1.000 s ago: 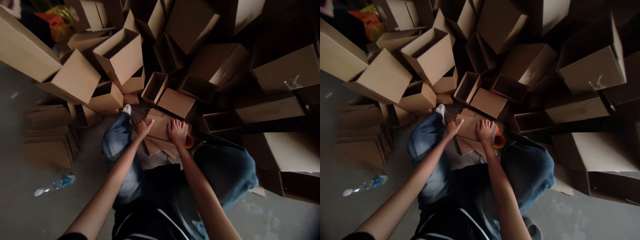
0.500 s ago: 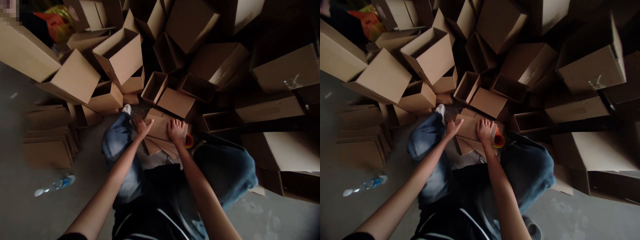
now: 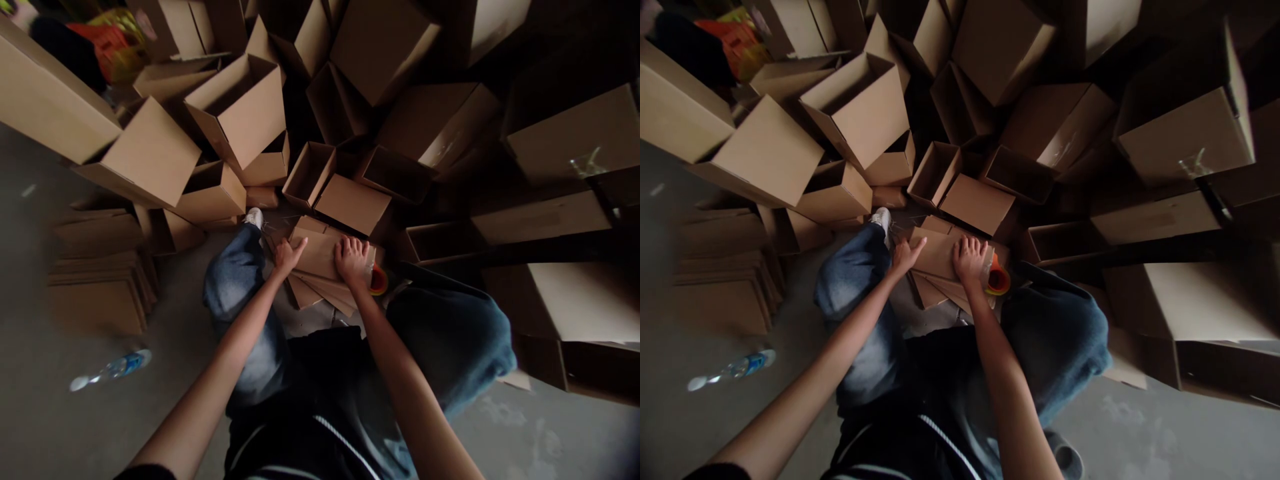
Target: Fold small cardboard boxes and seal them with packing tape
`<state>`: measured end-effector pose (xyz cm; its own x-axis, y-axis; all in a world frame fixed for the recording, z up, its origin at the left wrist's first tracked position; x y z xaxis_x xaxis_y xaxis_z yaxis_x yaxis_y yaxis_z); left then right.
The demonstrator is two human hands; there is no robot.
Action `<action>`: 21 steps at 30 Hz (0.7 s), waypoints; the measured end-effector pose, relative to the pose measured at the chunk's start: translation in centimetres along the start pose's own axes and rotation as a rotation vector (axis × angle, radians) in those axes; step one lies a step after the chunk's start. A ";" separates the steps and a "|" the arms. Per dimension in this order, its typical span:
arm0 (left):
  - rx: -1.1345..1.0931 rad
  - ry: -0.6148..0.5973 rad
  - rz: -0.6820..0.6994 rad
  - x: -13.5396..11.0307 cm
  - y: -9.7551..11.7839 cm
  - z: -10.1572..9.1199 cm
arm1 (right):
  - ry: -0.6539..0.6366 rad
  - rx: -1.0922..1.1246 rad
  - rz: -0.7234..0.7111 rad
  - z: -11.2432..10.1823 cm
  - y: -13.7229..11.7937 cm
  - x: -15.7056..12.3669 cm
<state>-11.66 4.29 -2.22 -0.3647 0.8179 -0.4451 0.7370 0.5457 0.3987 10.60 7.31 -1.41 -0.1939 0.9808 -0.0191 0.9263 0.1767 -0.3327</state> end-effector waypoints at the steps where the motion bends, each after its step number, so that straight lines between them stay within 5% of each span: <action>1: -0.008 -0.002 -0.001 -0.1 0.0 0.0 | 0.003 0.000 0.000 0.0 0.0 0.0; 21: -0.039 -0.009 0.008 0.1 -0.1 0.2 | -0.009 -0.002 0.007 0.0 0.1 0.0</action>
<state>-11.67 4.32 -2.43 -0.3537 0.8207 -0.4486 0.7174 0.5458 0.4329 10.66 7.34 -1.43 -0.1908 0.9812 -0.0297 0.9281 0.1705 -0.3309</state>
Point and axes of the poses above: each hand's wrist, its own x-axis towards the middle knuckle, its own z-axis out of the palm, y = z × x, the point moved 8 cm from there along x, towards the middle knuckle, and after that the axes turned 13 degrees about -y, right-handed, at the moved point
